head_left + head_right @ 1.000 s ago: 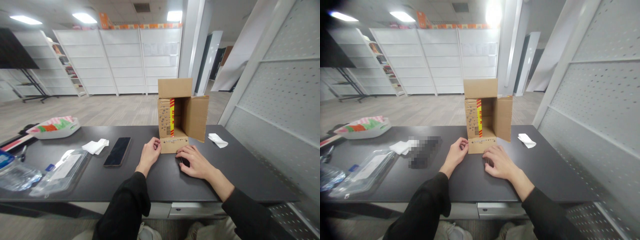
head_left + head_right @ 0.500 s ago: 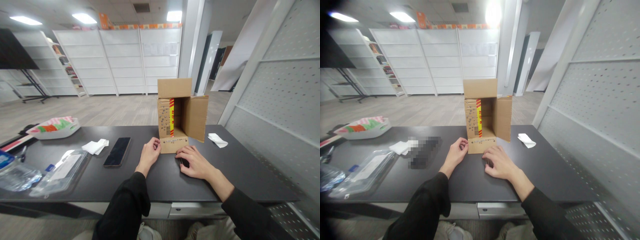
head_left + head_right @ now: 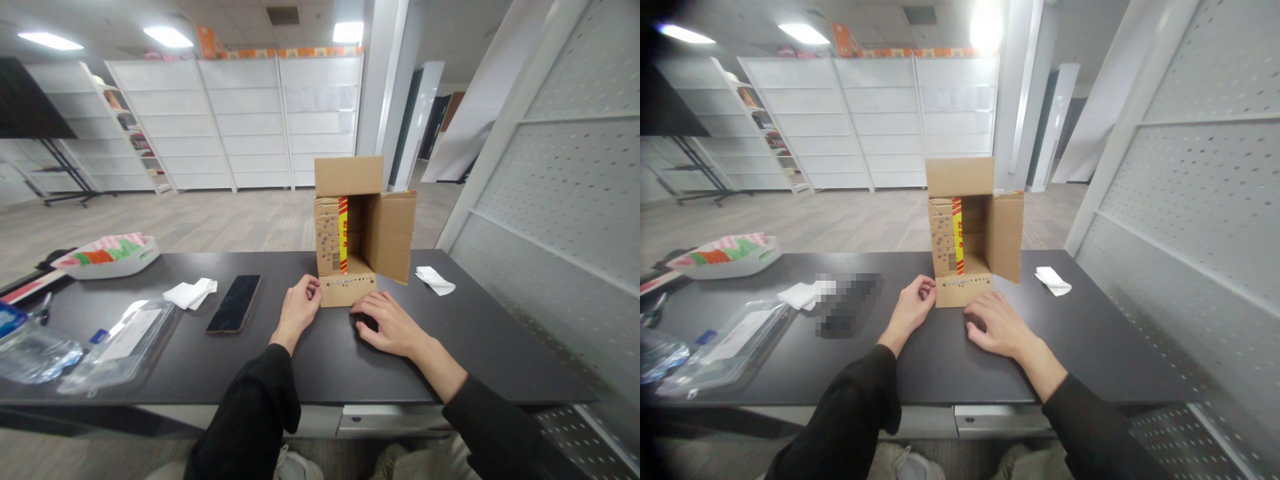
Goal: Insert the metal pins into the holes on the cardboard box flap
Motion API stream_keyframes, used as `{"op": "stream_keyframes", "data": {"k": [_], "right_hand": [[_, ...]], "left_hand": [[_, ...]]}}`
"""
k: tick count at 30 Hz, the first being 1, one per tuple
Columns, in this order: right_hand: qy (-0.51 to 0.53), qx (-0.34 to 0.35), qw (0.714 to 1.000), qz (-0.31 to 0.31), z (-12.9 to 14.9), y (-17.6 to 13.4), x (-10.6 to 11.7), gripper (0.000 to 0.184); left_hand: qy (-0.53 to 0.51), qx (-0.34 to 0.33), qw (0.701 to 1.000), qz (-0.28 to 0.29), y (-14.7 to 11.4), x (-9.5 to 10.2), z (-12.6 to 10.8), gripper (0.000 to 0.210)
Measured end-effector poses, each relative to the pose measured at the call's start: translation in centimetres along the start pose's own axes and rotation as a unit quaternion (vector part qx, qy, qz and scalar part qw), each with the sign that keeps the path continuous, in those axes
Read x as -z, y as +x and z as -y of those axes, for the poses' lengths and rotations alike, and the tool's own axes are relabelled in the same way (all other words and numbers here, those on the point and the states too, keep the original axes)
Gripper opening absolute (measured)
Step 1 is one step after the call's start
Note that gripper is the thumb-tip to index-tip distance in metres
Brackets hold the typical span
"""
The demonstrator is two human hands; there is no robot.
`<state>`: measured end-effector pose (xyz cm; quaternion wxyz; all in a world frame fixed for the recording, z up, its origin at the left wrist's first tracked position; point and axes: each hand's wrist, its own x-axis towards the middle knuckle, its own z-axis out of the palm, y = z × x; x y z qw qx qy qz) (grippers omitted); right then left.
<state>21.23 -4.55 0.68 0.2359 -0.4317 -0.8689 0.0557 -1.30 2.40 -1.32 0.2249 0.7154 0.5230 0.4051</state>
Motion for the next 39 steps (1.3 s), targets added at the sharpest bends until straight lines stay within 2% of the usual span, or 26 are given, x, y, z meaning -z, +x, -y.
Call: {"op": "stream_keyframes", "data": {"k": [7, 16, 26, 39], "right_hand": [[-0.005, -0.005, 1.0, -0.008, 0.0, 0.2, 0.1, 0.017], [-0.016, -0.008, 0.999, -0.047, -0.4, 0.3, -0.3, 0.029], [-0.025, -0.015, 0.997, -0.074, -1.2, 0.5, -1.1, 0.024], [-0.025, -0.02, 0.998, -0.062, -1.5, 0.5, -1.5, 0.018]], "left_hand": [[-0.001, -0.003, 1.0, 0.001, 0.0, 0.0, 0.1, 0.012], [-0.002, 0.002, 1.0, 0.003, 0.0, 0.1, 0.0, 0.012], [-0.003, -0.006, 1.0, 0.0, 0.0, 0.0, 0.1, 0.011], [-0.003, -0.01, 1.0, -0.002, -0.1, 0.0, 0.0, 0.012]]}}
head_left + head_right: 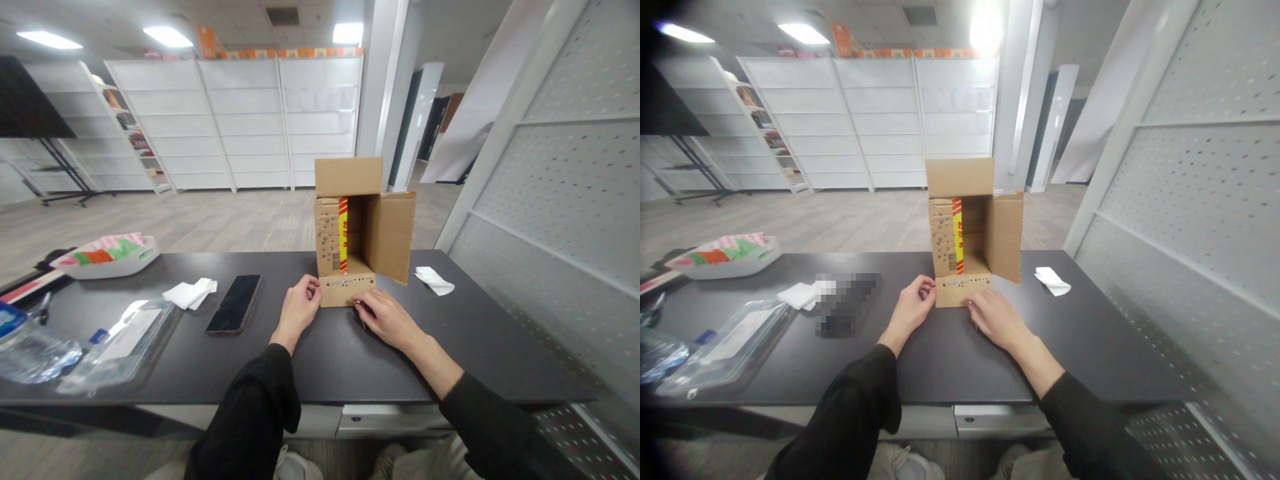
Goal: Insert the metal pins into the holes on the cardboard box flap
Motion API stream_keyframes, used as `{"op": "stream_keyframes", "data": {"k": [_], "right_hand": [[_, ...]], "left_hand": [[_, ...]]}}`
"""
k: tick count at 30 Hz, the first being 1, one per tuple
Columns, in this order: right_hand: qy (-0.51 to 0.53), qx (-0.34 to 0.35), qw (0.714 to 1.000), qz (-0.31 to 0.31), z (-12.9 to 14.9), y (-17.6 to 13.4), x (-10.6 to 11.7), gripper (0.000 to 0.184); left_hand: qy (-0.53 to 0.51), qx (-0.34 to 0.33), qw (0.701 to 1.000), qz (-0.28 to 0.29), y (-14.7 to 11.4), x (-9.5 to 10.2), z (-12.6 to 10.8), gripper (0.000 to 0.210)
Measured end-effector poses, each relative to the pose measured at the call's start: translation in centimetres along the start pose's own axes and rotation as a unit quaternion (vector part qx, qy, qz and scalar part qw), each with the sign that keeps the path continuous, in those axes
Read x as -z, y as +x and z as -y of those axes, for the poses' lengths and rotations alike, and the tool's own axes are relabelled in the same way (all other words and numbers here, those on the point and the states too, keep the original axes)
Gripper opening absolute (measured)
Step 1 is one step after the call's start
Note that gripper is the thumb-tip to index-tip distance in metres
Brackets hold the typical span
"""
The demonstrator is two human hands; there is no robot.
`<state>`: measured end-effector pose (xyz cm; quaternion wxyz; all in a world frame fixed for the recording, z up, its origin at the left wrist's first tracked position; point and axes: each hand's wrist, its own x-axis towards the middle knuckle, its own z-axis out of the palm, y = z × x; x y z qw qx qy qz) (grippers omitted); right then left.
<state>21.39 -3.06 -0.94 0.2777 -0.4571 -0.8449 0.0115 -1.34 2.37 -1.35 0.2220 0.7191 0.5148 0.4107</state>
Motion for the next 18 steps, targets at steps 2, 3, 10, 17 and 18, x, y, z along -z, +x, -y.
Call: {"op": "stream_keyframes", "data": {"k": [2, 3, 10, 17, 18], "right_hand": [[-0.003, 0.0, 1.0, 0.003, 0.03, 0.04, 0.07, 0.016], [-0.005, 0.001, 1.0, 0.006, 0.06, 0.06, 0.12, 0.016], [0.002, 0.0, 1.0, -0.031, 0.36, 0.27, 0.47, 0.021], [0.003, -0.006, 0.993, -0.115, -0.12, 0.69, 0.52, 0.025], [0.002, -0.003, 0.993, -0.121, -0.26, 0.76, 0.52, 0.025]], "left_hand": [[-0.002, 0.0, 1.0, 0.001, -0.01, 0.0, 0.01, 0.011], [-0.003, 0.0, 1.0, 0.001, -0.01, 0.0, 0.02, 0.011], [-0.005, 0.005, 1.0, 0.004, -0.01, 0.01, 0.04, 0.011], [-0.008, 0.014, 1.0, 0.007, 0.06, 0.04, -0.16, 0.012], [-0.008, 0.016, 1.0, 0.007, 0.07, 0.03, -0.16, 0.012]]}}
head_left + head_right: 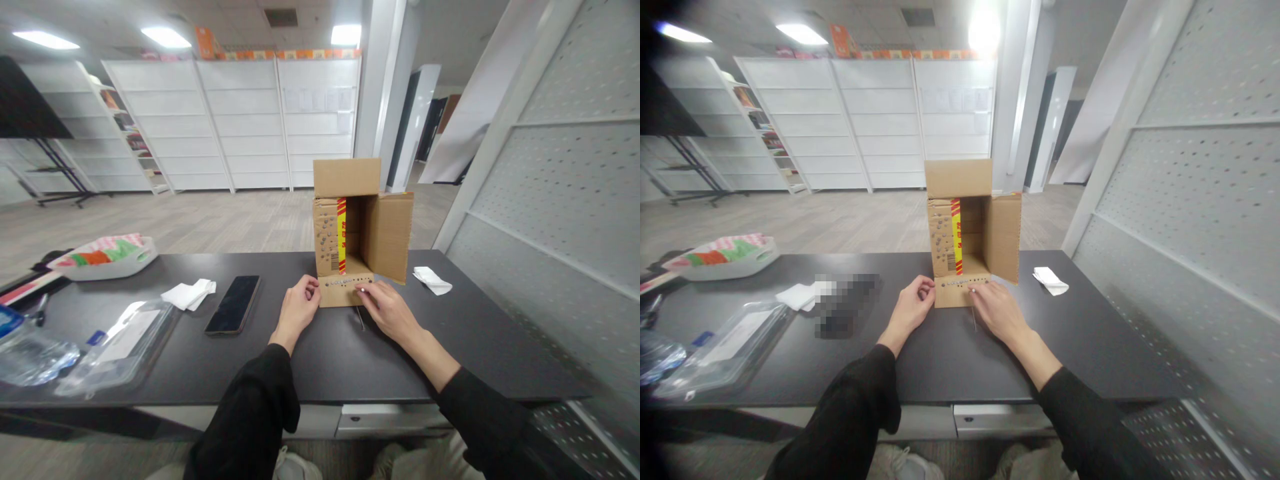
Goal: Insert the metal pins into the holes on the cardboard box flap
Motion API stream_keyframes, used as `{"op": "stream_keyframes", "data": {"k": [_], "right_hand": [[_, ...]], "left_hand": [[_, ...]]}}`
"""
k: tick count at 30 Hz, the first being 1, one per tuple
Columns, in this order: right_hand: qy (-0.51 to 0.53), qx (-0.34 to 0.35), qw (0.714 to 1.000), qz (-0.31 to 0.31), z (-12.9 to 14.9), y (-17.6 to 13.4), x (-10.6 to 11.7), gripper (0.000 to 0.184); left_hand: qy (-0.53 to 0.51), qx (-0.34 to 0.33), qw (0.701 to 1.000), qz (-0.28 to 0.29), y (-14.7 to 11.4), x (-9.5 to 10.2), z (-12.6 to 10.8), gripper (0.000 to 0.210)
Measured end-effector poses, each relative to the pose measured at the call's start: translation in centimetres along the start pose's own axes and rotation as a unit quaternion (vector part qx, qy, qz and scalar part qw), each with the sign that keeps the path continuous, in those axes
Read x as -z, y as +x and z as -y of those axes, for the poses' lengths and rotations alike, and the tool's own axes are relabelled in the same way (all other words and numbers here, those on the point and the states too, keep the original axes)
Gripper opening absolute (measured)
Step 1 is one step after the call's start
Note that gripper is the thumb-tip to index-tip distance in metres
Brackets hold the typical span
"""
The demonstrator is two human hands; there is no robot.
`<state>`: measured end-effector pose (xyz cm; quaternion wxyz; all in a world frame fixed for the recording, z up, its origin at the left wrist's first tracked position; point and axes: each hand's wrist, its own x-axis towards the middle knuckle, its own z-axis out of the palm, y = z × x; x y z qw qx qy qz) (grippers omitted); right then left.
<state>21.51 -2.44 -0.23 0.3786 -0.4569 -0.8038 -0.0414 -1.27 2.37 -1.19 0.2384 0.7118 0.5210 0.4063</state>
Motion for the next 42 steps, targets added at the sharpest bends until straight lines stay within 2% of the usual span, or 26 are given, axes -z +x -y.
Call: {"op": "stream_keyframes", "data": {"k": [5, 12, 22, 33, 42], "right_hand": [[-0.002, 0.0, 1.0, -0.024, -0.3, 0.7, 0.0, 0.022], [-0.032, -0.005, 0.999, -0.02, -0.3, 2.0, -0.4, 0.022], [-0.044, -0.019, 0.998, -0.036, -0.5, 1.3, -1.4, 0.022], [-0.029, -0.017, 0.999, -0.015, 0.1, 1.1, -1.9, 0.02], [-0.024, -0.032, 0.998, -0.043, -0.5, 1.2, -2.0, 0.023]], "left_hand": [[0.001, -0.002, 1.0, 0.0, 0.0, -0.1, 0.1, 0.012], [0.0, -0.006, 1.0, -0.003, 0.0, 0.0, 0.2, 0.012], [-0.002, -0.006, 1.0, -0.005, 0.0, -0.1, 0.3, 0.012], [-0.005, 0.0, 1.0, -0.003, 0.0, -0.1, 0.1, 0.011], [-0.003, 0.003, 1.0, -0.002, -0.1, 0.0, -0.2, 0.012]]}}
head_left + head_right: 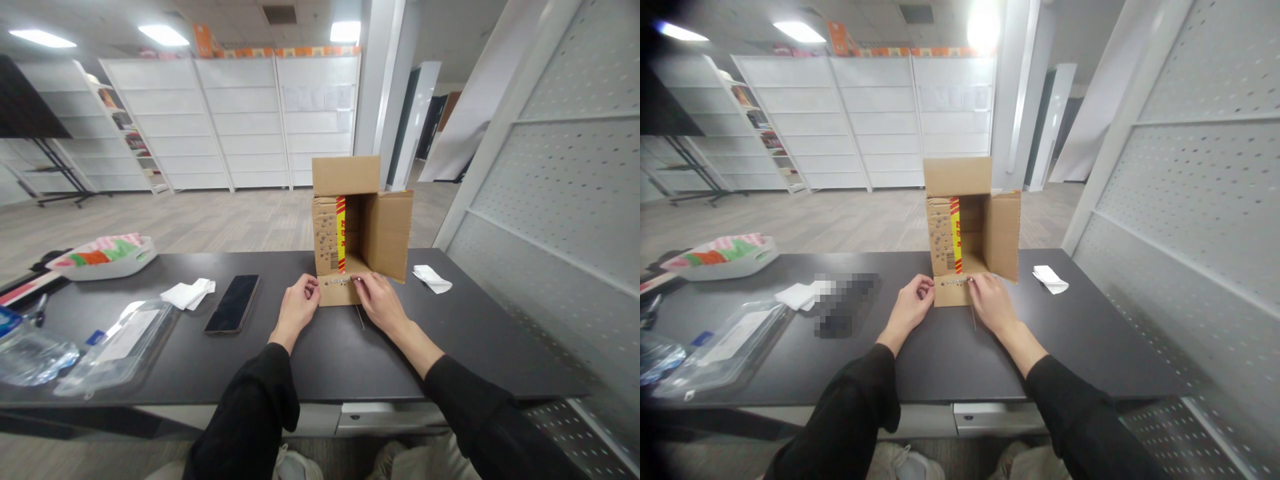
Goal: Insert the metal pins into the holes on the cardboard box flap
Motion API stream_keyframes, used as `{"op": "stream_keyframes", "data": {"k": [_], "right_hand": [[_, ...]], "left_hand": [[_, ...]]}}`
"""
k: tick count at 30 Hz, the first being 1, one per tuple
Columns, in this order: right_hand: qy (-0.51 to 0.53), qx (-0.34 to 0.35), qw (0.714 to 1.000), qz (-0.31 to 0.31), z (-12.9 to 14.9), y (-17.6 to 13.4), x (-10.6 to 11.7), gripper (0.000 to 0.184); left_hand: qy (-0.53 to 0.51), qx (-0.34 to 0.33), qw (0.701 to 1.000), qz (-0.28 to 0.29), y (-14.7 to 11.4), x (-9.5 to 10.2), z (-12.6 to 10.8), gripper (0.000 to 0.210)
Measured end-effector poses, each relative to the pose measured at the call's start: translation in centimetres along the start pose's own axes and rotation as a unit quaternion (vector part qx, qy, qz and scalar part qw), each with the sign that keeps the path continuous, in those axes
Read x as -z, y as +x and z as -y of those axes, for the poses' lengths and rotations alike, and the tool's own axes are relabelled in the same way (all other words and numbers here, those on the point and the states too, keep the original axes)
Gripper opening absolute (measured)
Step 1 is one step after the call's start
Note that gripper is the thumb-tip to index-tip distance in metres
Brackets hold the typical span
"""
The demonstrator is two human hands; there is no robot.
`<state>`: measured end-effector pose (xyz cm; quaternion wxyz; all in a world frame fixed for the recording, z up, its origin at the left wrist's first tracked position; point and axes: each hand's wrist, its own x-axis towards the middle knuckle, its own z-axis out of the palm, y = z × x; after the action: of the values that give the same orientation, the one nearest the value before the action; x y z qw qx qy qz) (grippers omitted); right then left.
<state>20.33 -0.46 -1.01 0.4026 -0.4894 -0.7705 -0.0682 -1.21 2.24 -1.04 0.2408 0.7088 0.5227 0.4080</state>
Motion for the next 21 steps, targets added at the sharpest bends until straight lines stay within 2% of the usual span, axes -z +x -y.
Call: {"op": "stream_keyframes", "data": {"k": [21], "right_hand": [[0.018, 0.009, 1.0, 0.008, -0.34, 0.35, -0.53, 0.021]], "left_hand": [[-0.002, -0.003, 1.0, -0.001, 0.07, -0.05, 0.1, 0.012]]}}
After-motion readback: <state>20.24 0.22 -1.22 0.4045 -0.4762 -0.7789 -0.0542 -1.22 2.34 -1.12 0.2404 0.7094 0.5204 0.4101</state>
